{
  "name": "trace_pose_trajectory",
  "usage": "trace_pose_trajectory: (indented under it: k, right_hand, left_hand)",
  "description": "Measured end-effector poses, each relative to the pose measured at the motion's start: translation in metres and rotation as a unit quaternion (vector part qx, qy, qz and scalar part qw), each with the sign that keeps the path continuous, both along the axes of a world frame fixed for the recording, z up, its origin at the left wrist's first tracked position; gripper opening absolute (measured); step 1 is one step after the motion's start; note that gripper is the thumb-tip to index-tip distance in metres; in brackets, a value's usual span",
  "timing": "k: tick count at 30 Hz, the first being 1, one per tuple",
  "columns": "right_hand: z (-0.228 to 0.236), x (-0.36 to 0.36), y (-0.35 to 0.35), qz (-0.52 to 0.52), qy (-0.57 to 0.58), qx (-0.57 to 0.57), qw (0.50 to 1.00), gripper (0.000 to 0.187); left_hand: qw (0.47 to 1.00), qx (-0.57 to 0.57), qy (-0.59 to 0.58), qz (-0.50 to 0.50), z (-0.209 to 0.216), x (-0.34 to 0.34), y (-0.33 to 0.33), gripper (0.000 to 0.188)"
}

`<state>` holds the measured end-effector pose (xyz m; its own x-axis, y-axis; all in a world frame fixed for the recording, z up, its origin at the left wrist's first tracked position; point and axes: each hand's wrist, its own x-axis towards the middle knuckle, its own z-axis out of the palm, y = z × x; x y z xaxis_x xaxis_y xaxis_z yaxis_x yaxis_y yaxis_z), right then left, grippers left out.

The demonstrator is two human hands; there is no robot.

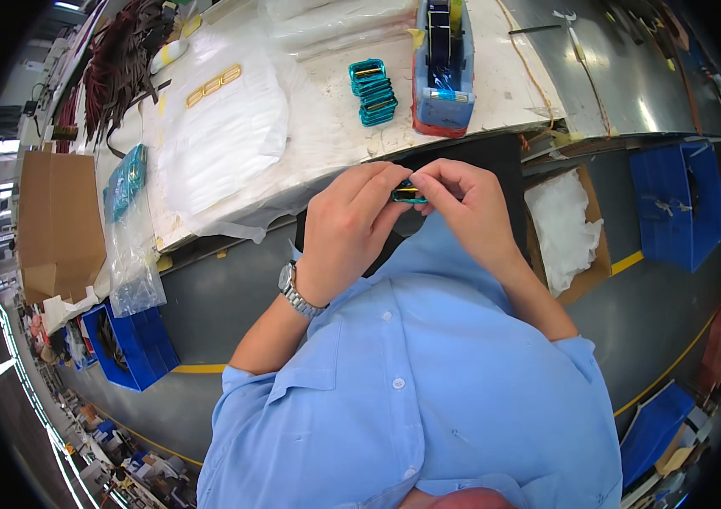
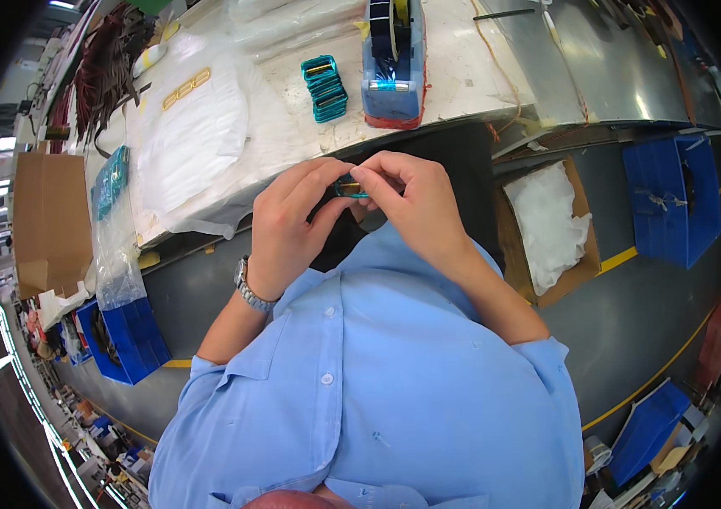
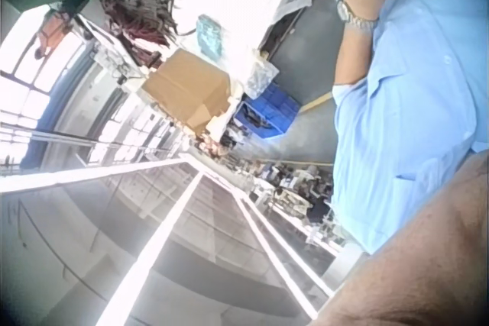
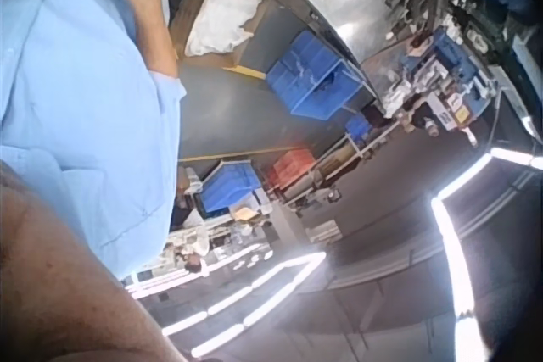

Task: Applying protective blue film to metal buckles and packing them into bags and a box for storage or shipping.

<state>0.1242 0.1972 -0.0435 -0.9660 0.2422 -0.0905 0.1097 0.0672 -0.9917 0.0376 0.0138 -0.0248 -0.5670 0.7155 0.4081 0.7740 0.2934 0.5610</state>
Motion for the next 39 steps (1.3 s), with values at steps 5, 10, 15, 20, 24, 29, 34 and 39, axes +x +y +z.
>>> trace_pose_trajectory:
  k: [5,10,15,20,24,29,34,39]
  right_hand:
    - [-0.014,-0.008,0.001,0.038,-0.001,-0.169,0.985,0.026]
    - [-0.026,-0.003,0.003,0.086,-0.029,-0.146,0.985,0.026]
    - [-0.012,0.009,0.009,0.027,-0.021,-0.14,0.99,0.021]
    - [0.016,0.02,0.039,-0.14,0.07,-0.039,0.987,0.018]
    - [0.021,-0.004,0.062,-0.191,0.089,0.05,0.976,0.023]
    - [0.016,-0.033,0.07,-0.166,0.065,0.051,0.983,0.031]
    - [0.021,-0.043,0.069,-0.136,0.07,0.078,0.985,0.037]
    - [0.021,-0.067,0.071,-0.087,0.021,0.15,0.985,0.033]
  left_hand:
    - [0.997,0.016,0.003,0.073,0.006,-0.037,-0.009,0.034]
    - [0.986,-0.033,0.066,0.15,-0.002,-0.093,-0.022,0.031]
    - [0.983,-0.077,0.076,0.148,-0.017,-0.098,-0.029,0.029]
    - [0.977,0.029,0.05,0.204,0.011,-0.14,-0.047,0.01]
    - [0.939,-0.169,0.223,0.201,0.009,-0.239,-0.077,0.013]
    - [0.924,-0.255,0.257,0.122,-0.018,-0.291,-0.094,0.009]
    - [0.92,-0.281,0.243,0.124,-0.004,-0.296,-0.082,0.01]
    - [0.98,-0.036,-0.003,0.197,0.008,-0.29,-0.087,0.017]
